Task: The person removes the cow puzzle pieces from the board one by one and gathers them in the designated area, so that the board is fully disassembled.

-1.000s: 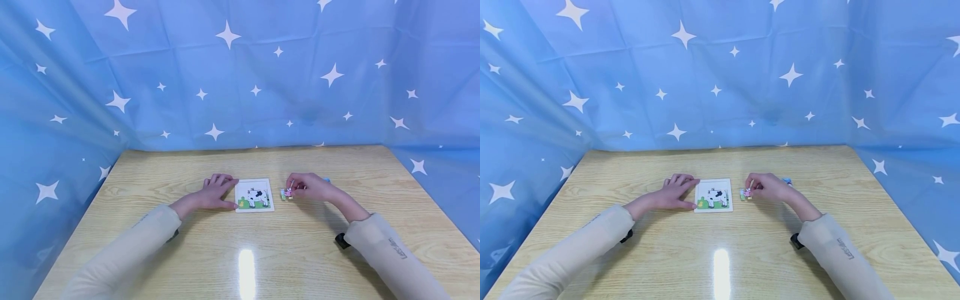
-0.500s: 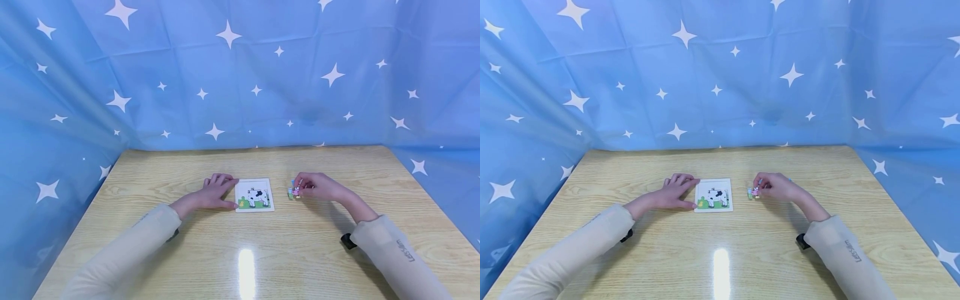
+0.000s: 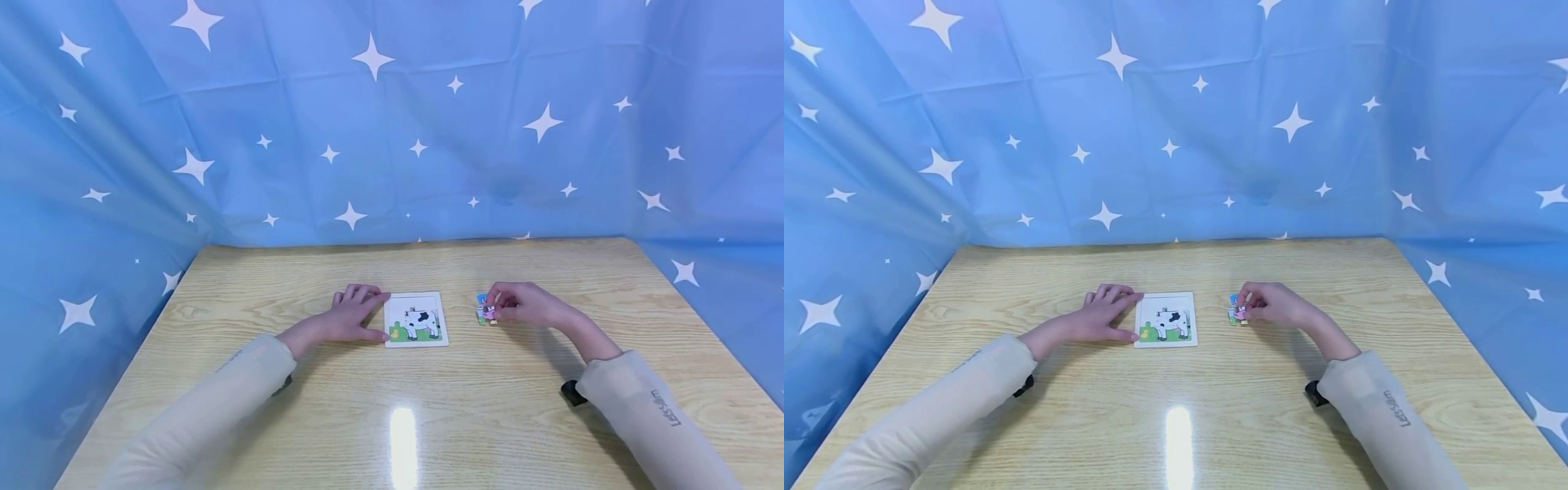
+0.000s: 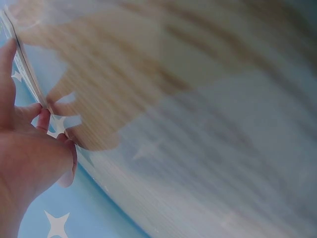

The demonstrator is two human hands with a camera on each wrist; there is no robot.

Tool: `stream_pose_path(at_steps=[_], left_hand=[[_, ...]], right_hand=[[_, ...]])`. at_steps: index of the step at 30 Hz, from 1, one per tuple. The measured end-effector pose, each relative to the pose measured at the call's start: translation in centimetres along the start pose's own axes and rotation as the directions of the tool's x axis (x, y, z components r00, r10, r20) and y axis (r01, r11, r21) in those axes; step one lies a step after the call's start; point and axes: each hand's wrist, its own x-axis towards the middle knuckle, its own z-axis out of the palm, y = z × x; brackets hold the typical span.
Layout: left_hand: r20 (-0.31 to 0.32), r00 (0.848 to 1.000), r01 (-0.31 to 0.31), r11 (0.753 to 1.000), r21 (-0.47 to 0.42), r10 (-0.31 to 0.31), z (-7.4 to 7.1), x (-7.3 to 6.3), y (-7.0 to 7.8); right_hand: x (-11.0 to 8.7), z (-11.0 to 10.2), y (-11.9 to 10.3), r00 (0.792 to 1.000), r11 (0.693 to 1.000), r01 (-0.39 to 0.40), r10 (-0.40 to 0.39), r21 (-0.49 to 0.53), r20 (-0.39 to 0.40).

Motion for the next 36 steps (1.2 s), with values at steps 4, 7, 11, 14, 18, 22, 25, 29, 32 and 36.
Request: stream_pose_path(at_steps=[4, 7, 11, 14, 18, 22, 25, 29, 32, 36], left_hand=[[0.005, 1.000, -0.001, 1.000, -0.006, 0.001, -0.10, -0.06, 0.11], [0.006, 1.000, -0.001, 1.000, -0.011, 0.002, -0.15, -0.11, 0.18], [0.005, 1.000, -0.001, 1.000, -0.012, 0.001, -0.15, -0.18, 0.19], [0.003, 1.000, -0.001, 1.000, -0.011, 0.001, -0.09, -0.17, 0.18], [0.002, 1.000, 0.000, 1.000, -0.010, 0.000, -0.04, -0.10, 0.14], [0.001, 1.000, 0.001, 1.000, -0.009, -0.001, -0.07, -0.10, 0.17], [0.000, 1.000, 0.001, 1.000, -0.007, -0.001, -0.06, -0.08, 0.20], [0.004, 1.000, 0.001, 1.000, -0.008, -0.001, -0.04, -0.01, 0.18], [0.001, 1.000, 0.000, 1.000, -0.012, 0.000, -0.07, 0.00, 0.23], [-0.003, 1.000, -0.001, 1.000, -0.013, 0.001, -0.12, -0.03, 0.25]], right_hand=[[-0.12, -0.13, 0.07, 1.000, 1.000, -0.026, 0.026, -0.002, 0.002], [-0.18, -0.18, 0.12, 1.000, 0.999, -0.028, 0.029, -0.017, 0.003], [-0.18, -0.18, 0.28, 1.000, 0.999, -0.030, 0.030, -0.026, 0.003], [-0.17, -0.18, 0.38, 0.999, 0.999, -0.036, 0.036, -0.023, 0.008], [-0.23, -0.31, 0.44, 0.998, 0.998, -0.056, 0.057, -0.019, 0.020], [-0.28, -0.41, 0.50, 0.997, 0.997, -0.069, 0.069, -0.019, 0.025], [-0.26, -0.47, 0.55, 0.996, 0.997, -0.082, 0.082, -0.015, 0.033], [-0.20, -0.62, 0.54, 0.993, 0.995, -0.103, 0.103, -0.008, 0.049], [-0.14, -0.73, 0.52, 0.992, 0.994, -0.110, 0.109, -0.003, 0.055], [-0.09, -0.78, 0.56, 0.992, 0.993, -0.120, 0.120, -0.005, 0.049]])
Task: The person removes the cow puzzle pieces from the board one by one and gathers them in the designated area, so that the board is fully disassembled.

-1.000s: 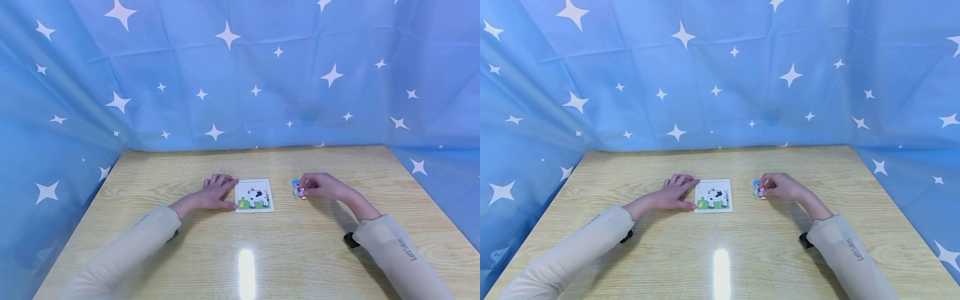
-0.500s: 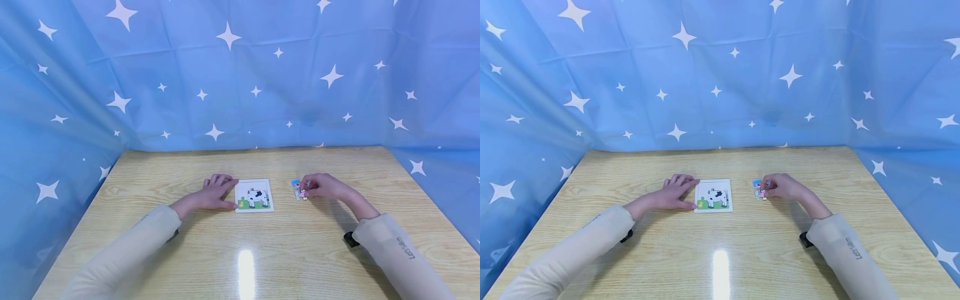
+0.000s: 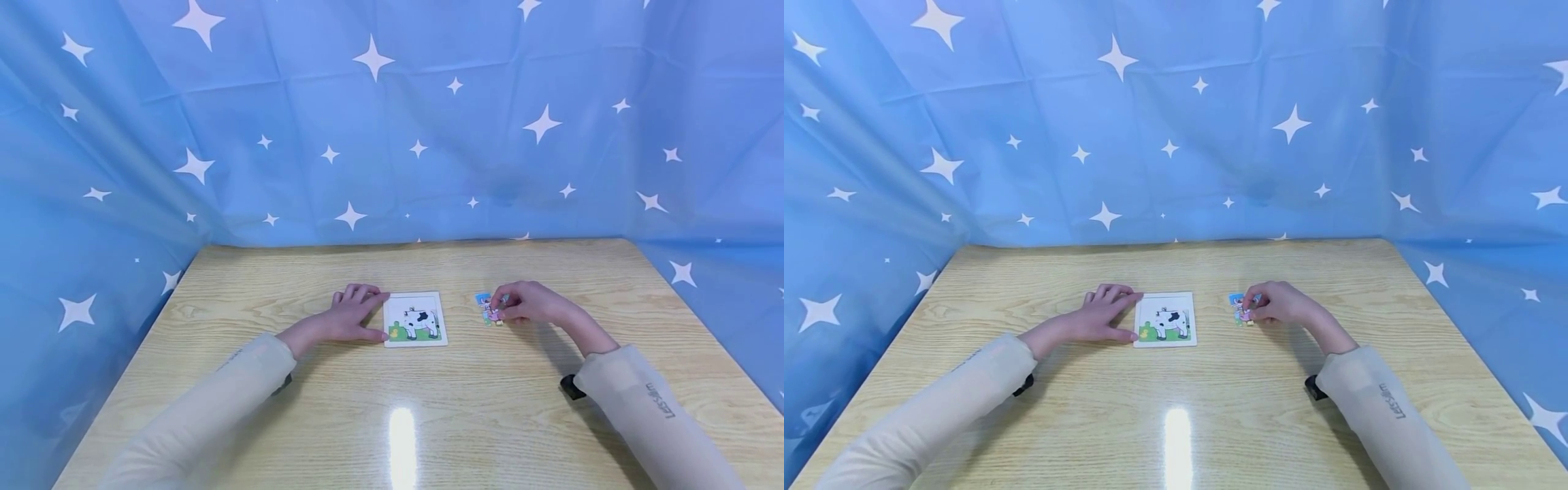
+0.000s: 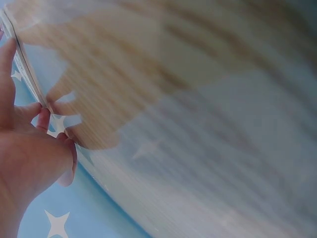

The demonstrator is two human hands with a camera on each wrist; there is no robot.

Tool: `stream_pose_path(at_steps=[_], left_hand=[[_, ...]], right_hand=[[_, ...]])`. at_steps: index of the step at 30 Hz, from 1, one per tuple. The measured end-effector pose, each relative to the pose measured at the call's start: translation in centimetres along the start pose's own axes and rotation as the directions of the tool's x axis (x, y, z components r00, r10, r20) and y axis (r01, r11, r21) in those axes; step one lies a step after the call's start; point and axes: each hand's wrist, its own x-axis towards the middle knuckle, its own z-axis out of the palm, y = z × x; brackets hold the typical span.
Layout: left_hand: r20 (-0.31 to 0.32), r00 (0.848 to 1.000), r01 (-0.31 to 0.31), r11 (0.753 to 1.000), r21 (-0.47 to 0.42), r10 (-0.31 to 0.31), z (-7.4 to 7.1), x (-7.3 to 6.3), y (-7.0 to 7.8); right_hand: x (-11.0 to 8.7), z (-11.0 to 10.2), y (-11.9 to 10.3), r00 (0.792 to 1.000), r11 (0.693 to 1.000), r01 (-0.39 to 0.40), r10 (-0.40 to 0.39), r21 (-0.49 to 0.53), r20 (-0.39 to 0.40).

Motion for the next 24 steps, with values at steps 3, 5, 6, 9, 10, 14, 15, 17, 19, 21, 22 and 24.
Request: stream_pose_path(at_steps=[3, 5, 6, 9, 10, 14, 15, 17, 19, 21, 22, 24], left_hand=[[0.009, 1.000, 0.004, 1.000, 0.003, -0.004, -0.06, 0.00, 0.00], [0.011, 1.000, 0.006, 1.000, 0.006, -0.006, -0.08, 0.01, 0.01], [0.012, 1.000, 0.007, 1.000, 0.007, -0.008, -0.10, -0.01, 0.02], [0.007, 1.000, 0.007, 1.000, 0.014, -0.007, -0.03, -0.04, -0.03], [0.007, 1.000, 0.007, 1.000, 0.016, -0.007, -0.01, -0.06, -0.03], [0.007, 1.000, 0.007, 1.000, 0.018, -0.007, 0.05, -0.15, 0.00], [0.007, 1.000, 0.008, 1.000, 0.017, -0.008, 0.03, -0.18, 0.03], [0.005, 1.000, 0.010, 1.000, 0.016, -0.011, 0.00, -0.22, 0.09], [0.003, 1.000, 0.012, 1.000, 0.016, -0.012, -0.05, -0.24, 0.14], [0.004, 1.000, 0.011, 1.000, 0.016, -0.012, -0.07, -0.21, 0.15], [0.005, 1.000, 0.011, 1.000, 0.016, -0.011, -0.08, -0.19, 0.14], [0.007, 1.000, 0.009, 1.000, 0.018, -0.010, -0.09, -0.13, 0.10]], right_hand=[[0.03, 0.01, -0.03, 1.000, 1.000, -0.012, 0.011, -0.006, -0.007], [0.05, 0.05, -0.08, 1.000, 1.000, -0.019, 0.019, -0.005, -0.010], [0.06, 0.07, -0.10, 1.000, 1.000, -0.023, 0.023, -0.004, -0.010], [0.08, 0.11, -0.24, 0.999, 0.999, -0.035, 0.035, 0.002, -0.010], [0.10, 0.12, -0.29, 0.999, 0.999, -0.040, 0.040, 0.001, -0.011], [0.21, 0.07, -0.49, 0.998, 0.998, -0.067, 0.067, -0.001, -0.014], [0.27, 0.06, -0.53, 0.997, 0.997, -0.073, 0.073, -0.004, -0.017], [0.40, 0.06, -0.53, 0.997, 0.997, -0.081, 0.080, -0.017, -0.021], [0.50, 0.08, -0.44, 0.997, 0.996, -0.077, 0.076, -0.040, -0.025], [0.56, 0.12, -0.39, 0.997, 0.996, -0.080, 0.078, -0.050, -0.027], [0.58, 0.14, -0.33, 0.997, 0.995, -0.079, 0.077, -0.053, -0.027], [0.55, 0.14, -0.29, 0.997, 0.996, -0.076, 0.074, -0.054, -0.028]])
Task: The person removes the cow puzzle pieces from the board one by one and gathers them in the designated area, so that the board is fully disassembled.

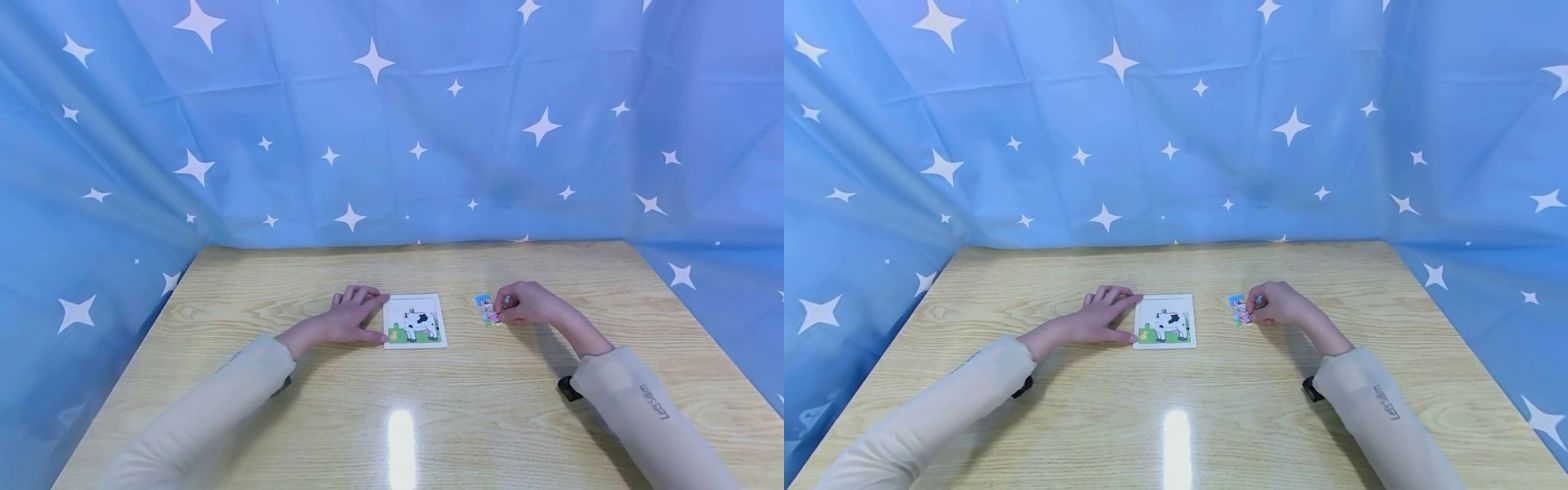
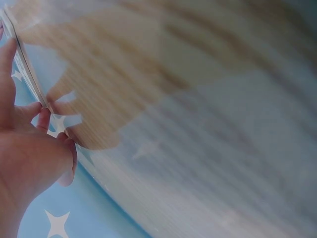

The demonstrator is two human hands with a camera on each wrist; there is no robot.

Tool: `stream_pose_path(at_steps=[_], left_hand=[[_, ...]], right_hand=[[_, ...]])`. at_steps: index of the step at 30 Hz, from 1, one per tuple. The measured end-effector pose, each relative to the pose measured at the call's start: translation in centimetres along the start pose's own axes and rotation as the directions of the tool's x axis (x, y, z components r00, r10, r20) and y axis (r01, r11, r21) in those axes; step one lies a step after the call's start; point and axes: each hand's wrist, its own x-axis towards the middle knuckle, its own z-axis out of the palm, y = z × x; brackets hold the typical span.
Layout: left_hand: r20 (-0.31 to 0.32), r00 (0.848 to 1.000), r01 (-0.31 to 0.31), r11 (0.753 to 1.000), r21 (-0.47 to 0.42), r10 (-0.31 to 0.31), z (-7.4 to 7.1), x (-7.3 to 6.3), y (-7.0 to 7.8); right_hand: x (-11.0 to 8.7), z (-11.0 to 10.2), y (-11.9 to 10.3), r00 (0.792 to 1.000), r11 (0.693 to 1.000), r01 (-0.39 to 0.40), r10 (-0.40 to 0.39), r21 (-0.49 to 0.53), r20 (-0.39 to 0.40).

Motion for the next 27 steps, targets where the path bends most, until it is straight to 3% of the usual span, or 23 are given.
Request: stream_pose_path(at_steps=[13, 27], left_hand=[[-0.003, 1.000, -0.006, 1.000, 0.005, 0.006, -0.1, 0.2, -0.2], [-0.001, 1.000, -0.005, 1.000, -0.015, 0.005, 0.0, -0.1, -0.1]], right_hand=[[0.0, 0.8, -1.1, 0.991, 0.991, 0.127, -0.128, -0.041, -0.025], [1.4, 2.2, -2.9, 0.991, 0.991, 0.133, -0.133, 0.012, 0.000]])
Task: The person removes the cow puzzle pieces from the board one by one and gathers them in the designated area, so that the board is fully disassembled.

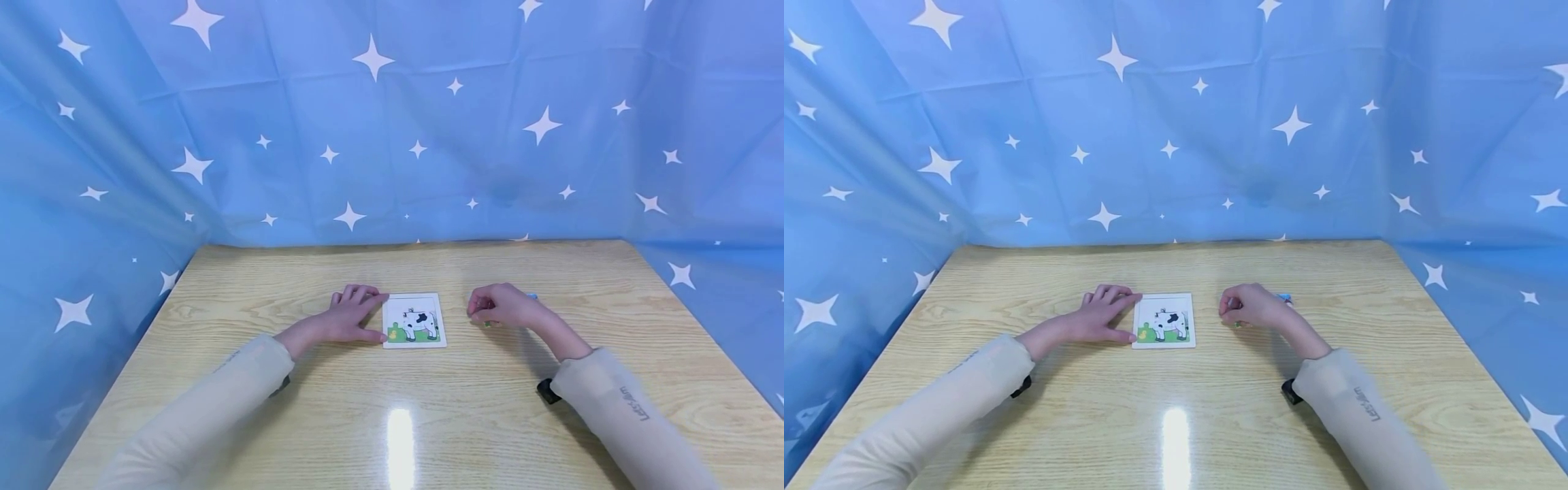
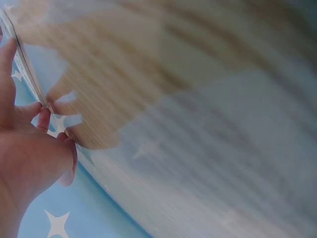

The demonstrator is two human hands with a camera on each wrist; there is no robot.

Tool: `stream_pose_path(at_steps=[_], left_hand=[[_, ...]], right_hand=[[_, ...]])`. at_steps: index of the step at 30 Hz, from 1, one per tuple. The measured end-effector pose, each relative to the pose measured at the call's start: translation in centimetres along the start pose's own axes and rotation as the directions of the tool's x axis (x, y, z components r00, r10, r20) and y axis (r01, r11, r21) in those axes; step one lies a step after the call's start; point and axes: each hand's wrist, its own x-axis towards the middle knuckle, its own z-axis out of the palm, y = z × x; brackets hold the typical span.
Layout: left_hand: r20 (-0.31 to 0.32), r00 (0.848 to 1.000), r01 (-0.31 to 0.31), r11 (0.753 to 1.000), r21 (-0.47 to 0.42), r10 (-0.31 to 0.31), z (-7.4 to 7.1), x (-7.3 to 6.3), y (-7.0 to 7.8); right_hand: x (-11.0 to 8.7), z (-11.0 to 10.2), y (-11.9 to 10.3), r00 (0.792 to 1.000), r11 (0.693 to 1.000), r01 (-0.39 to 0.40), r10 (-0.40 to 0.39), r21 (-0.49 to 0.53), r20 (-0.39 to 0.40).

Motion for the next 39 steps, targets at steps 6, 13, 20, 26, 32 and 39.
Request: stream_pose_path(at_steps=[6, 13, 20, 26, 32, 39], left_hand=[[-0.003, 1.000, -0.004, 1.000, 0.001, 0.004, 0.1, 0.1, -0.2], [-0.007, 1.000, -0.005, 1.000, 0.005, 0.005, 0.2, 0.2, -0.3], [-0.003, 1.000, -0.002, 1.000, -0.003, 0.002, 0.1, 0.1, -0.2], [-0.004, 1.000, -0.006, 1.000, 0.002, 0.006, 0.3, 0.4, -0.2], [0.001, 1.000, -0.003, 1.000, 0.010, 0.003, 0.4, 0.5, -0.3], [-0.005, 1.000, 0.002, 1.000, 0.004, -0.001, 0.2, 0.2, -0.1]], right_hand=[[0.8, 0.4, -0.6, 0.999, 0.999, 0.035, -0.035, -0.029, 0.006], [2.0, 1.0, -1.3, 0.998, 0.997, 0.057, -0.056, -0.053, 0.023], [2.9, 1.5, -2.4, 0.994, 0.992, 0.107, -0.105, -0.062, 0.026], [3.4, 1.8, -2.7, 0.993, 0.993, 0.107, -0.105, -0.051, 0.047], [3.9, 2.2, -3.0, 0.989, 0.990, 0.135, -0.133, -0.037, 0.060], [4.9, 2.6, -3.9, 0.989, 0.991, 0.123, -0.118, -0.051, 0.087]])
